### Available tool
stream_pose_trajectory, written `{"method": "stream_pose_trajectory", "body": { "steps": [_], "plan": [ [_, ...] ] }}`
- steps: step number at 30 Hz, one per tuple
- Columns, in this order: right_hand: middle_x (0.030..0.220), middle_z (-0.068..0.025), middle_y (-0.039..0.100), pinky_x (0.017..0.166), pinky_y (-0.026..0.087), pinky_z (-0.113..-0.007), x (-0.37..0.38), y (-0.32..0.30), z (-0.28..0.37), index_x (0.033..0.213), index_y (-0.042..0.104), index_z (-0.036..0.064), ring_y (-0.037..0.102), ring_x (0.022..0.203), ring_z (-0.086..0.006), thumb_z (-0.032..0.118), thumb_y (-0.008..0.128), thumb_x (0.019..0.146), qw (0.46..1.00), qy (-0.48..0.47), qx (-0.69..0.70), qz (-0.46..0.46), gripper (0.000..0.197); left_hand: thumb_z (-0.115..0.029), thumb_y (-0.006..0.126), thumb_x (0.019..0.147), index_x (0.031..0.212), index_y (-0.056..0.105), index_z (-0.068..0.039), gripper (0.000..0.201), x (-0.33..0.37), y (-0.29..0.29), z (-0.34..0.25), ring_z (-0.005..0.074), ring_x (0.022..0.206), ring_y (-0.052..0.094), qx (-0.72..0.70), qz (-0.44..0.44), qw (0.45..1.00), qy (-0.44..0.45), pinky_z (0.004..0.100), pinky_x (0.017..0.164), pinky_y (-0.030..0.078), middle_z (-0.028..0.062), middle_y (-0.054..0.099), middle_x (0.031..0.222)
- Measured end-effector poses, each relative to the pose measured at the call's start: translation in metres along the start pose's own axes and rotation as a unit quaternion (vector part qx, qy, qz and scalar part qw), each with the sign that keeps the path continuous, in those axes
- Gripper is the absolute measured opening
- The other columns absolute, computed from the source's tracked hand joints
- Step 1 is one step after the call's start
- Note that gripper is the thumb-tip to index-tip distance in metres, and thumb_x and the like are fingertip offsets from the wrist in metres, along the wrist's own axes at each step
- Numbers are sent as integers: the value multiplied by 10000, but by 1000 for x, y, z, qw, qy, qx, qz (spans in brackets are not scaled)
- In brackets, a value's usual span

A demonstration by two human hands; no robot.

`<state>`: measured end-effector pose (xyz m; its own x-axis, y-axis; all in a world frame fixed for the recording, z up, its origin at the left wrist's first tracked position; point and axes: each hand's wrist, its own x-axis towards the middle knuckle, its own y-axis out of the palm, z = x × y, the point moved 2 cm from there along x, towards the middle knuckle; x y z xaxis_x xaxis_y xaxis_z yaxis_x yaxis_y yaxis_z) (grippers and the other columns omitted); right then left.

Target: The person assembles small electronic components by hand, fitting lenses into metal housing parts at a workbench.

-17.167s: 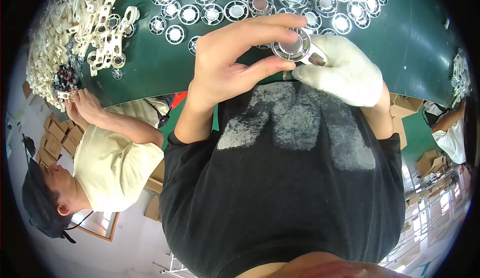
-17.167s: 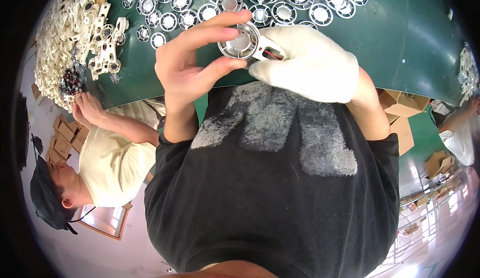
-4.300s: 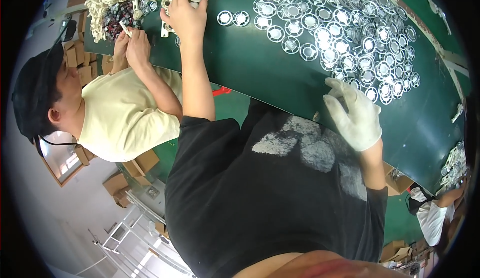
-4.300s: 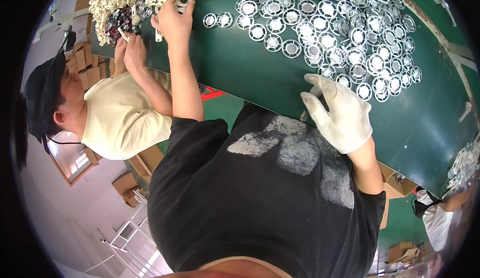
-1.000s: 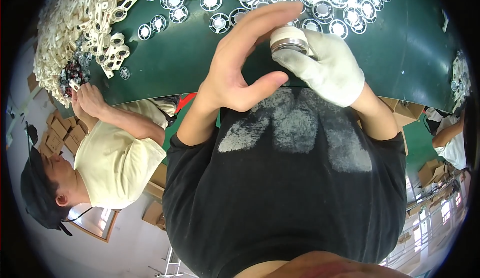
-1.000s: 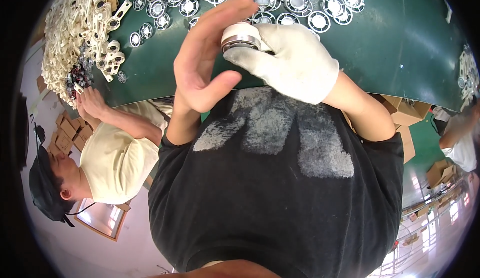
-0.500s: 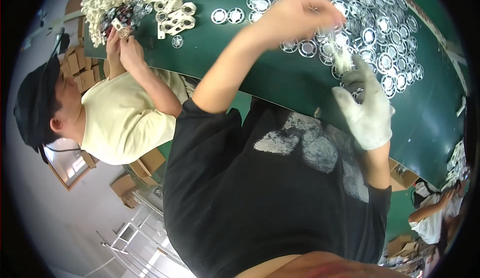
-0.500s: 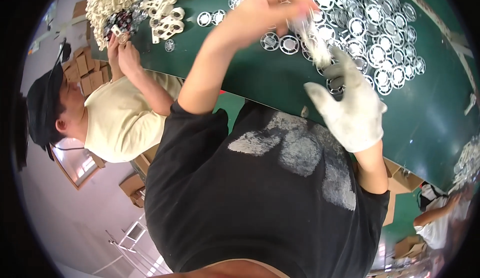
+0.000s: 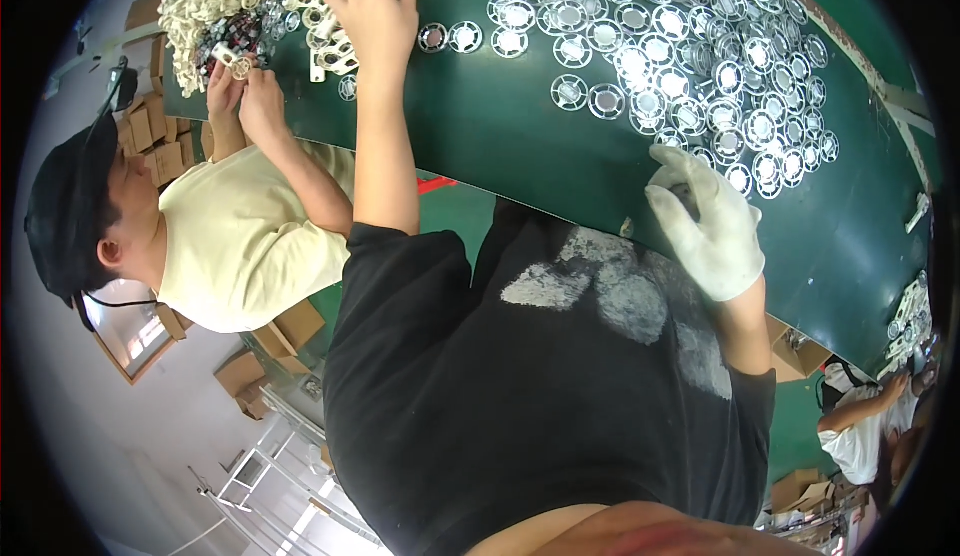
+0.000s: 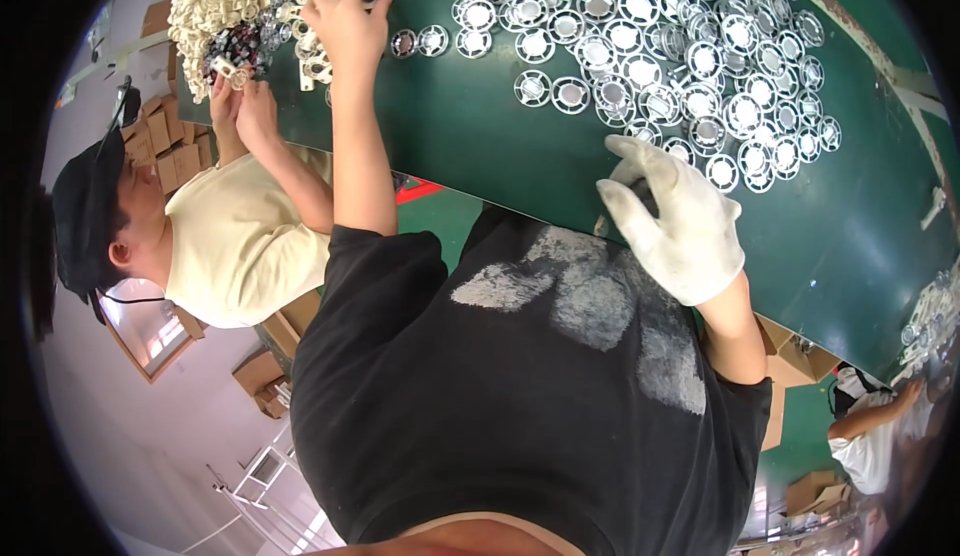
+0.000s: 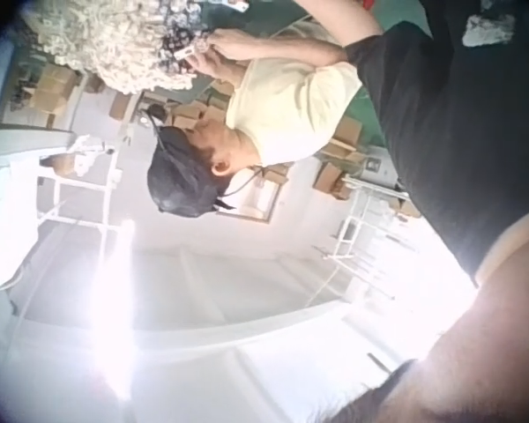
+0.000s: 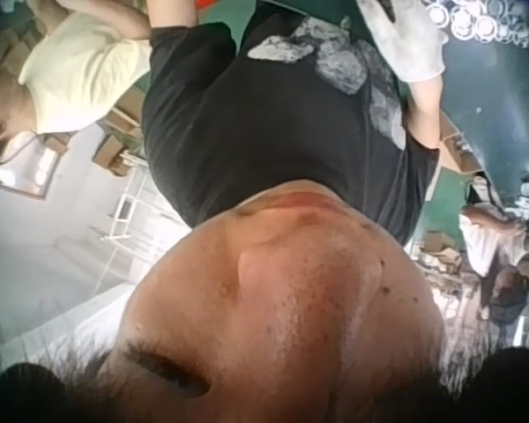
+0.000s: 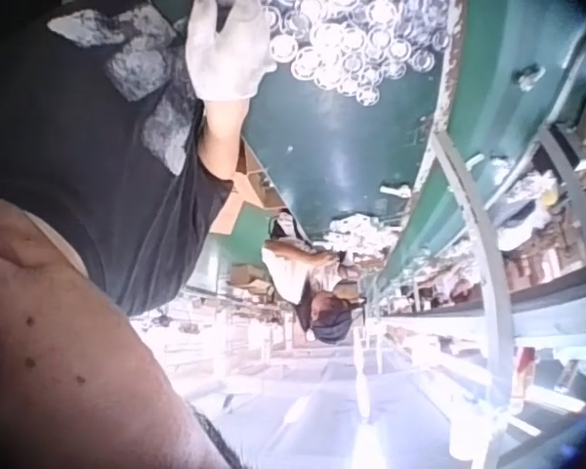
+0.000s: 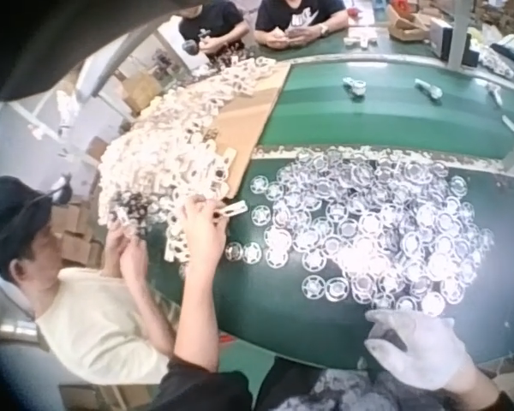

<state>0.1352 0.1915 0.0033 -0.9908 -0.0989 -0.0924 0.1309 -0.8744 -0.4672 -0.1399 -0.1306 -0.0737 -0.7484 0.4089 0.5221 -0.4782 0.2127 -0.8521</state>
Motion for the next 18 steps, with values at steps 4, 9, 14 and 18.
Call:
{"method": "stream_pose_trajectory", "body": {
  "steps": [4, 9, 14, 18],
  "plan": [
    [842, -74, 679, 768, 536, -351, 5, 2, 6, 1245, 601, 23, 664, 791, -262, 80, 678, 900, 1000, -25, -16, 1, 358, -140, 822, 802, 980, 736, -138, 198, -7, -21, -13, 345, 1114, 556, -85, -56, 995, -1, 422, 905, 461, 115, 648, 1196],
    [1085, -74, 664, 794, 541, -384, 14, 9, 14, 1258, 623, 58, 644, 946, -302, 32, 746, 795, 966, -157, -138, -152, 480, -64, 774, 811, 1046, 732, -109, 242, -9, -88, -108, 287, 860, 693, -312, 46, 949, 1, 335, 755, 573, 81, 718, 1055],
    [1132, -46, 628, 815, 516, -425, 20, 17, 18, 1248, 611, 159, 620, 1031, -307, 83, 742, 784, 916, -212, -312, -132, 488, -54, 806, 804, 1128, 684, -7, 350, -46, -122, -184, 246, 890, 731, -524, 300, 797, 33, 315, 777, 577, 139, 726, 997],
    [852, -14, 681, 721, 522, -382, 6, 16, 3, 1110, 658, 144, 681, 827, -232, 237, 789, 810, 941, -53, -327, -63, 341, 32, 715, 862, 1078, 686, -11, 222, -58, -107, -184, 191, 822, 711, -548, 186, 812, -80, 304, 704, 575, 114, 713, 1015]
  ]
}}
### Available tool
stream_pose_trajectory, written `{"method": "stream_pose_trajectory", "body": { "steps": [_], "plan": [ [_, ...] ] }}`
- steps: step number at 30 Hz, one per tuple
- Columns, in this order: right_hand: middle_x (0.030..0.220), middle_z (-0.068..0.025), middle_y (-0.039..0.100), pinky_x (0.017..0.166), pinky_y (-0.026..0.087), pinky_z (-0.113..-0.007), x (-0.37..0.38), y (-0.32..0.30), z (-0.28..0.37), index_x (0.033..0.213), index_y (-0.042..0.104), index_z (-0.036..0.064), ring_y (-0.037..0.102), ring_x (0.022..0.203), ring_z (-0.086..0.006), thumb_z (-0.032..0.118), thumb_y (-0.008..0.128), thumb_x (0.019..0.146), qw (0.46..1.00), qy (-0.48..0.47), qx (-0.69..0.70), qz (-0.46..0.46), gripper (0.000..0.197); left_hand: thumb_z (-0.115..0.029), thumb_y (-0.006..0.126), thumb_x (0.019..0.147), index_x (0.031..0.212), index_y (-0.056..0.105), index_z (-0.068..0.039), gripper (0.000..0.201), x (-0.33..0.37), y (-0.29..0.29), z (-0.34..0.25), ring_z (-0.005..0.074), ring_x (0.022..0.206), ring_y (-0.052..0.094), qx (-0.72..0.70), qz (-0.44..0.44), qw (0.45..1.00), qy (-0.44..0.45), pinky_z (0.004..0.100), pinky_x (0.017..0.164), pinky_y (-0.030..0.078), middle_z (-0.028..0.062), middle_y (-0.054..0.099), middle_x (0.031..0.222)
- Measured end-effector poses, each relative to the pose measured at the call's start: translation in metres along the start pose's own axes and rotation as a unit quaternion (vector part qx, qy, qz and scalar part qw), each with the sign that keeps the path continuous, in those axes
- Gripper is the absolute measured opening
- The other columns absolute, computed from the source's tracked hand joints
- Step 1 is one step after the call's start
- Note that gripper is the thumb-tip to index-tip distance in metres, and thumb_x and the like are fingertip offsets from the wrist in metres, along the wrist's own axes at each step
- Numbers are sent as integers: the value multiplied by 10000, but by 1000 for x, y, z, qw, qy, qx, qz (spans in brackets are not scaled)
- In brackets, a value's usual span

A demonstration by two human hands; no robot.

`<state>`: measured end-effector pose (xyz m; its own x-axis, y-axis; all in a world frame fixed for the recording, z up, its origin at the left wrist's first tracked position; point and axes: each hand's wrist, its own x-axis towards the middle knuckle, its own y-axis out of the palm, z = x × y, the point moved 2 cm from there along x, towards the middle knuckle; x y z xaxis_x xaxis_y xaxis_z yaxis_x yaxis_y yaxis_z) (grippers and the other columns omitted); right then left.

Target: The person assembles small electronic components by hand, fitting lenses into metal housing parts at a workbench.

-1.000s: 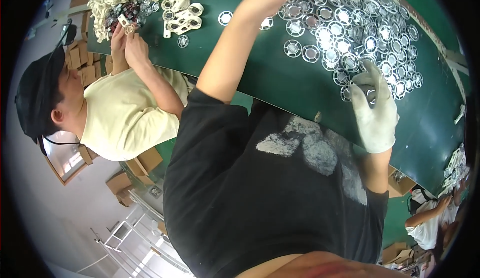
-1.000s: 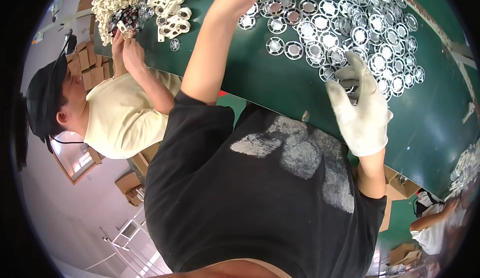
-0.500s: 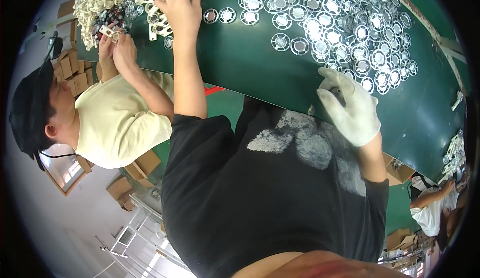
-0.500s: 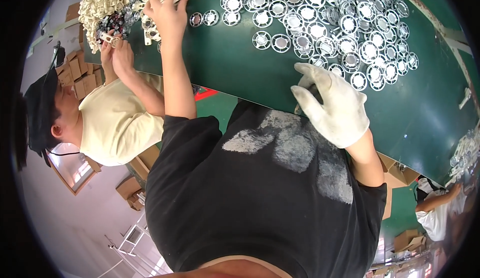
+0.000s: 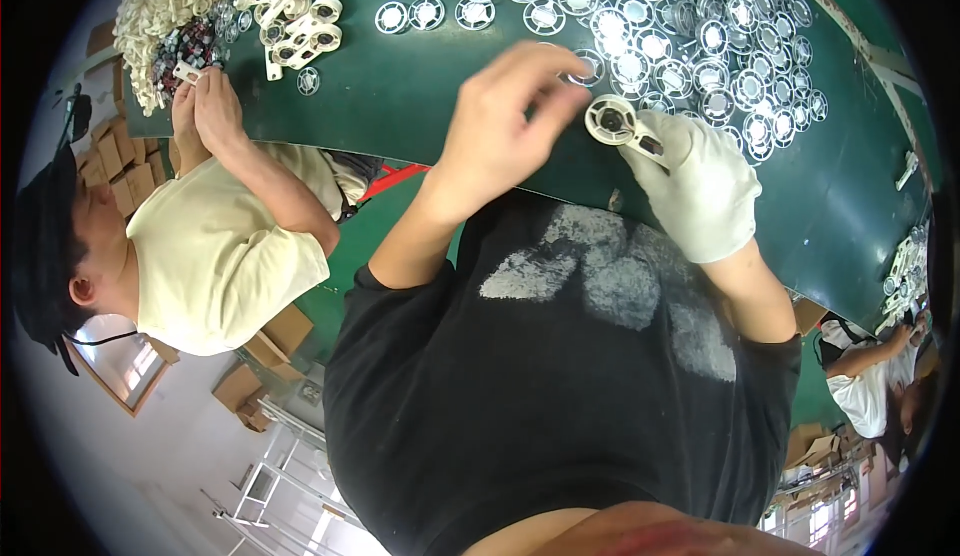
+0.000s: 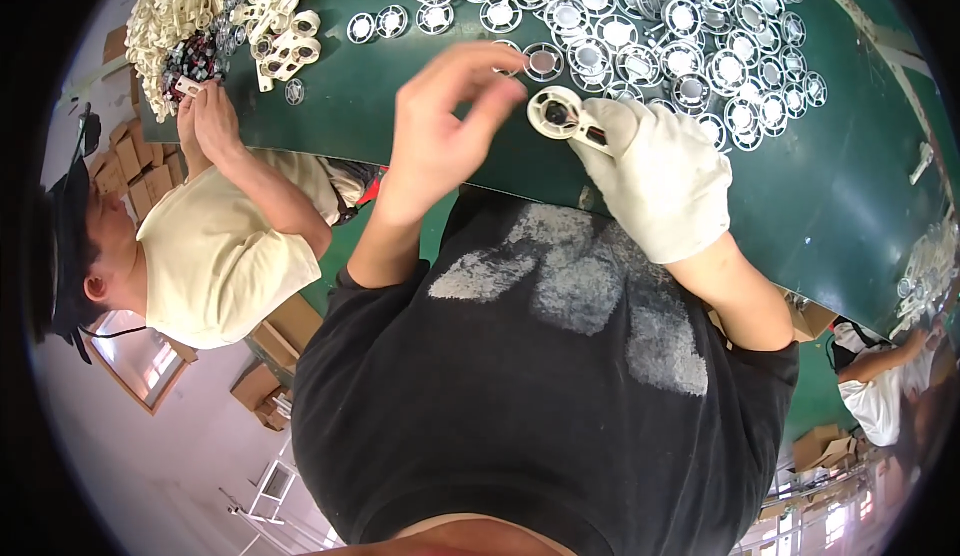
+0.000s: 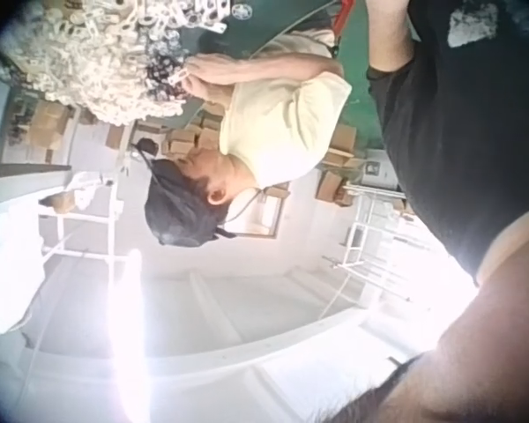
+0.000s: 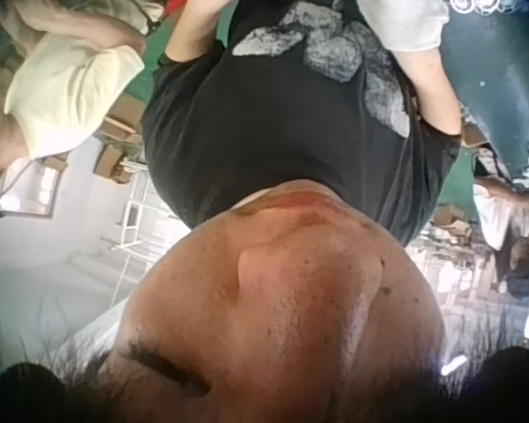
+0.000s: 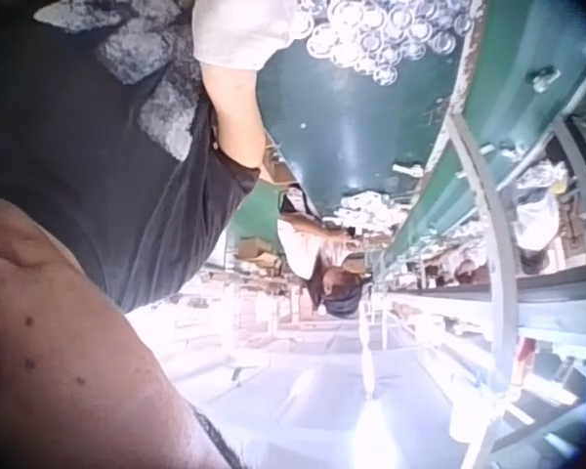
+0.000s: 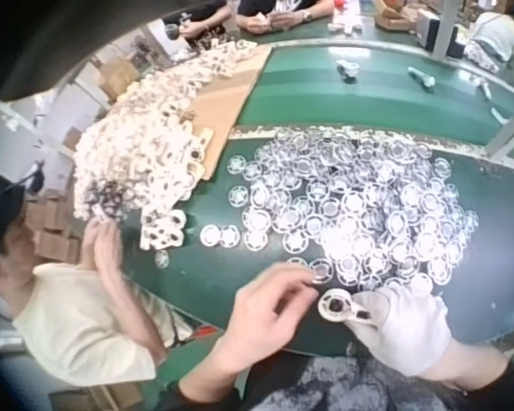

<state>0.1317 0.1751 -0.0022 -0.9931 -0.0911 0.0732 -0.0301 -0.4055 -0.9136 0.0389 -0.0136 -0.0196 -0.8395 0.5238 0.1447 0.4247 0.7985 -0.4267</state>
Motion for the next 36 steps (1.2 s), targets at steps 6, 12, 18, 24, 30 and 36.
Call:
{"method": "stream_pose_trajectory", "body": {
  "steps": [6, 12, 18, 24, 30, 36],
  "plan": [
    [860, -76, 717, 672, 554, -420, -9, 1, -10, 1043, 689, 122, 706, 750, -292, 302, 786, 826, 989, 113, 90, 25, 299, -183, 804, 788, 1134, 668, -138, 374, 0, 4, 31, 249, 968, 616, 309, 23, 950, 47, 380, 763, 553, 1, 621, 1141],
    [885, -114, 724, 711, 569, -411, -2, -7, -10, 1087, 700, 123, 719, 799, -313, 356, 745, 855, 977, 166, 101, 93, 331, -140, 800, 809, 1284, 636, -91, 505, -1, 6, 41, 318, 1015, 599, 259, 18, 965, 30, 391, 876, 507, 120, 602, 1179],
    [900, -140, 719, 751, 563, -446, 1, -17, -10, 1094, 704, 162, 714, 848, -349, 429, 647, 898, 945, 216, 171, 177, 337, -52, 802, 834, 1228, 611, 25, 445, -3, 8, 9, 257, 1115, 635, -188, -9, 982, 23, 334, 871, 552, 162, 544, 1325],
    [903, -125, 730, 760, 572, -428, 1, -28, -5, 1132, 715, 161, 722, 850, -331, 404, 674, 873, 951, 197, 197, 133, 358, -59, 854, 776, 1222, 559, 21, 540, 2, 29, -4, 360, 1276, 572, -105, 72, 974, 186, 458, 1077, 450, 248, 690, 1204],
    [845, -77, 729, 719, 568, -399, -8, -22, -11, 1057, 732, 150, 718, 787, -294, 385, 714, 851, 981, 135, 140, 9, 312, -84, 841, 778, 1259, 600, 47, 554, 7, 33, -7, 381, 1272, 584, -94, 60, 974, 195, 476, 1074, 459, 239, 696, 1205],
    [793, -79, 710, 684, 559, -408, -2, -31, -9, 1000, 726, 153, 705, 753, -304, 355, 710, 861, 980, 124, 150, 42, 246, -82, 797, 822, 1265, 590, 91, 519, 19, 26, -1, 378, 1207, 634, -172, 168, 949, 203, 461, 1047, 486, 268, 680, 1218]
  ]
}}
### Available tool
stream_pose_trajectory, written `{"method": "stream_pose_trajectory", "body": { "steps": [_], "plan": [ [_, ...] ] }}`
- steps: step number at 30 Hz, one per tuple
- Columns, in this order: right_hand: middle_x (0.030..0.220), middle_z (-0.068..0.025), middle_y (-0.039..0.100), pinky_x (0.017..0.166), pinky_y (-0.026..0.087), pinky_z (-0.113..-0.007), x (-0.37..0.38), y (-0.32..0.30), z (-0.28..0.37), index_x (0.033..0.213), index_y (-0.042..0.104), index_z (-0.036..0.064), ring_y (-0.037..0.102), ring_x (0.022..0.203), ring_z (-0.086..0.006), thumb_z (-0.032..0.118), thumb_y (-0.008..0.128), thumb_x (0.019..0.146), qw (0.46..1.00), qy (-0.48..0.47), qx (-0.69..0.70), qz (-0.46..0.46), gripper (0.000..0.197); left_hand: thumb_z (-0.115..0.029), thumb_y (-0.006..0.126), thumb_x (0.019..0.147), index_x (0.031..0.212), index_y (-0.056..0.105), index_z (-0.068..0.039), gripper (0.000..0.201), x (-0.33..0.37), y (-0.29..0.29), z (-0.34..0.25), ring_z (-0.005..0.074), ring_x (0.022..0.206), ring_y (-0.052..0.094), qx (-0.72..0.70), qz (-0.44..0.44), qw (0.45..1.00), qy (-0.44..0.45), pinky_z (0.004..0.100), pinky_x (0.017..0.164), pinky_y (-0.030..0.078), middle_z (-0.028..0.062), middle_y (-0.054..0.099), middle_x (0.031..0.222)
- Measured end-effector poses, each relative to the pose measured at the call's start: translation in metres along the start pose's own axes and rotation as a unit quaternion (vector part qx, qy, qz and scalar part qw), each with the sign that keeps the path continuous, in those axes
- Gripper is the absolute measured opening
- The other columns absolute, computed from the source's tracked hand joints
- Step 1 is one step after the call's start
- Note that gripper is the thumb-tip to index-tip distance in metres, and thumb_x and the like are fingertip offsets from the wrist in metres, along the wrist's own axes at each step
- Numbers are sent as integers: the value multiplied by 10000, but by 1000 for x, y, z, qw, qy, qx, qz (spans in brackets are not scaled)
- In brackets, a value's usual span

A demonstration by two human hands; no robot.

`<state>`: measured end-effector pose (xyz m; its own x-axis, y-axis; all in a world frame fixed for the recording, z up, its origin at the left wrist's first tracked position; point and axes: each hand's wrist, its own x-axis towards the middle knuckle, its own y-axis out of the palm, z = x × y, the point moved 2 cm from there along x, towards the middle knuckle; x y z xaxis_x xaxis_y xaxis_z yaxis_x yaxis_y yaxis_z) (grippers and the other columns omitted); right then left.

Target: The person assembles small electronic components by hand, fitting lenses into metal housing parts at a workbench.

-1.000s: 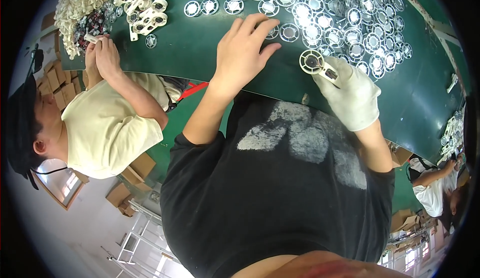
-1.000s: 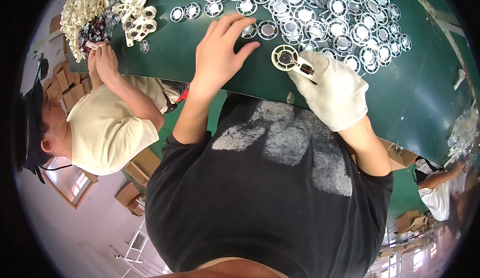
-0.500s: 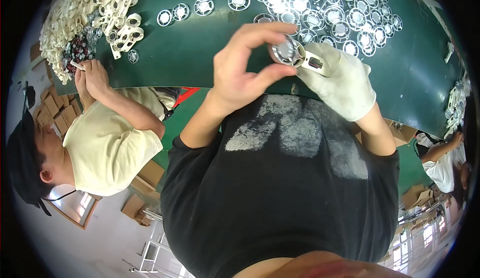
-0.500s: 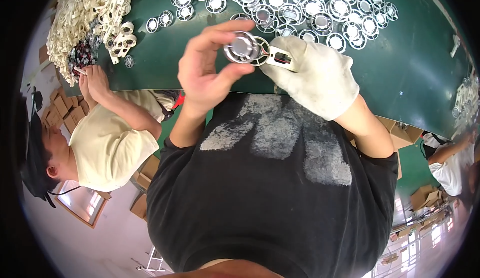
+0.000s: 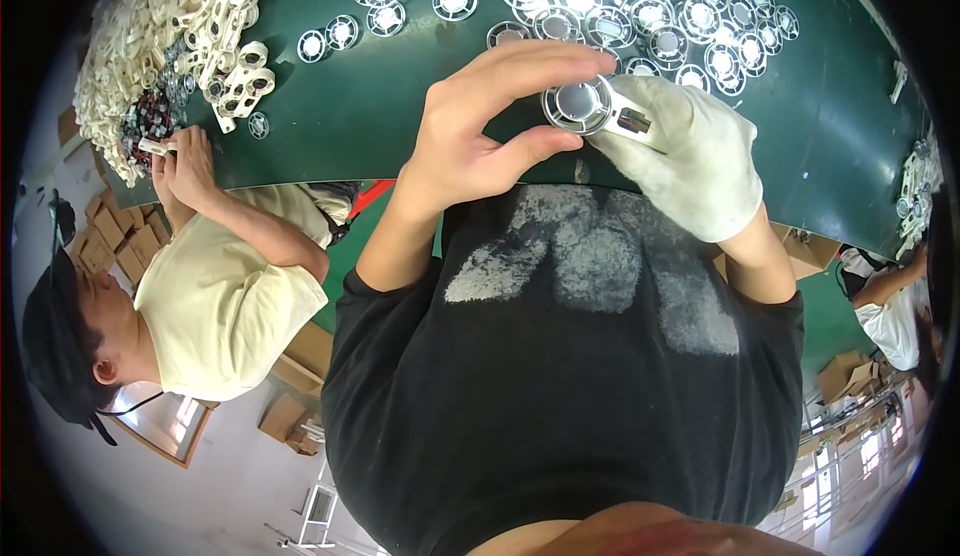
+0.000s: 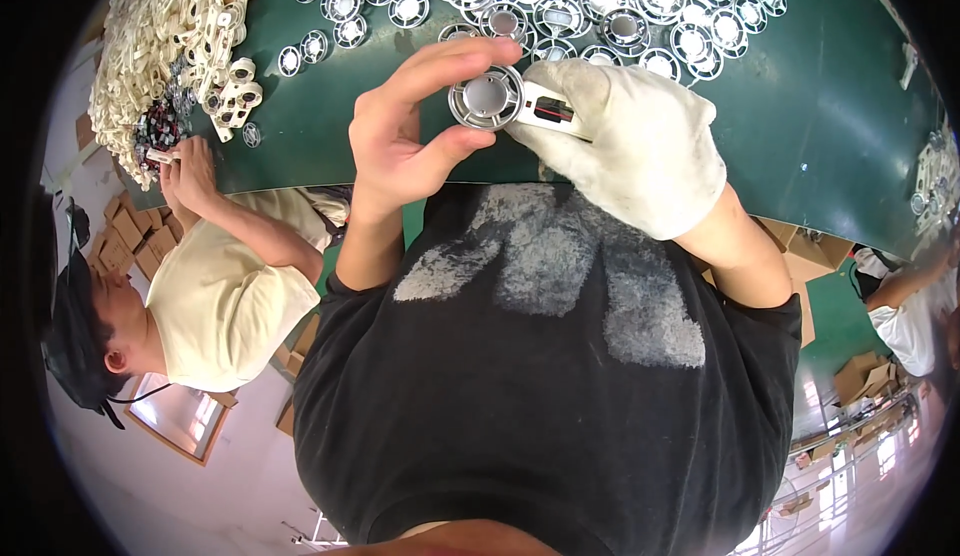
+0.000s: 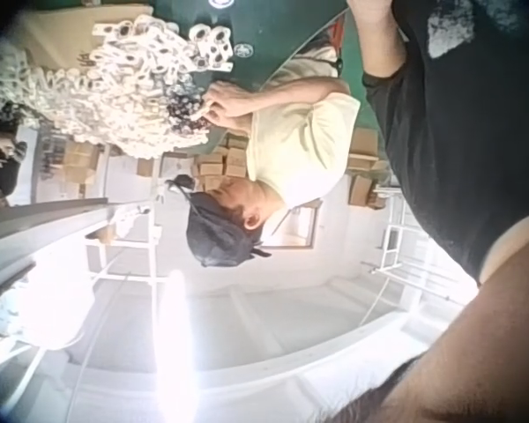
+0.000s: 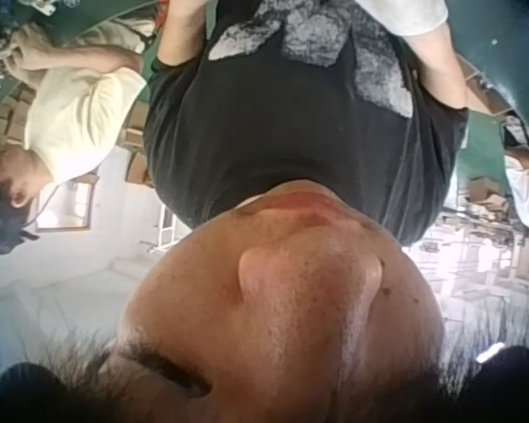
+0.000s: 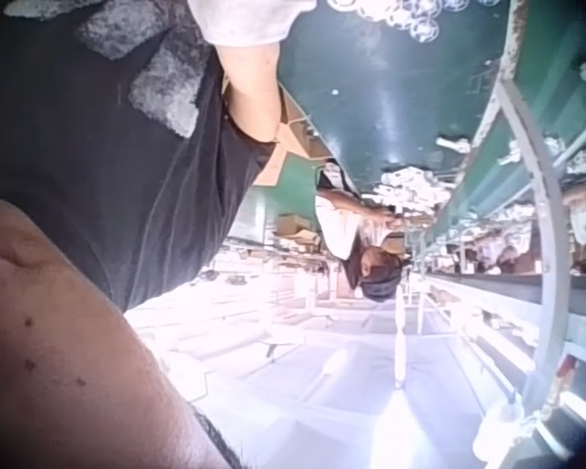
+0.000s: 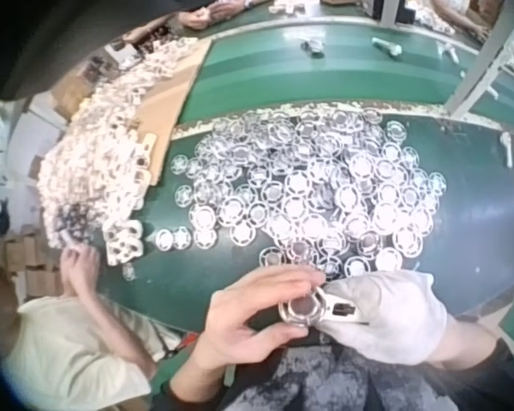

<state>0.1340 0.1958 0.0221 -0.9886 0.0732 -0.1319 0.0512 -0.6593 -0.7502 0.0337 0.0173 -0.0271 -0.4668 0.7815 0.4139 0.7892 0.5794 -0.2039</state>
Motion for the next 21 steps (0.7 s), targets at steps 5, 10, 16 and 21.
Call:
{"method": "stream_pose_trajectory", "body": {
  "steps": [5, 10, 16, 21],
  "plan": [
    [803, -92, 709, 686, 555, -410, -1, -2, -1, 1018, 722, 140, 703, 745, -311, 367, 693, 870, 997, 36, 54, 33, 273, -35, 766, 831, 1282, 595, 76, 495, 1, 3, -3, 390, 1193, 644, -4, -4, 1000, -26, 450, 1028, 507, 271, 681, 1213],
    [717, -155, 658, 622, 500, -394, 5, -4, -17, 935, 701, 25, 659, 641, -299, 461, 671, 873, 945, 82, 223, 222, 441, -24, 778, 803, 1294, 599, 69, 531, 4, 10, -9, 416, 1150, 669, 32, 31, 998, 46, 451, 965, 553, 260, 699, 1175],
    [643, -72, 557, 548, 432, -310, 6, 12, -18, 903, 687, 38, 505, 548, -138, 404, 650, 936, 901, 91, 359, 225, 369, -6, 747, 846, 1408, 496, 86, 622, 8, 16, -8, 403, 1180, 651, -1, 46, 999, 27, 419, 983, 537, 280, 649, 1273],
    [735, -110, 687, 634, 560, -388, -2, 22, -20, 1030, 715, 125, 711, 716, -302, 383, 652, 939, 983, -68, 165, 45, 280, -195, 700, 957, 1338, 526, 135, 533, 7, 20, -2, 336, 1172, 652, -101, 42, 992, -66, 388, 998, 511, 298, 624, 1294]
  ]
}}
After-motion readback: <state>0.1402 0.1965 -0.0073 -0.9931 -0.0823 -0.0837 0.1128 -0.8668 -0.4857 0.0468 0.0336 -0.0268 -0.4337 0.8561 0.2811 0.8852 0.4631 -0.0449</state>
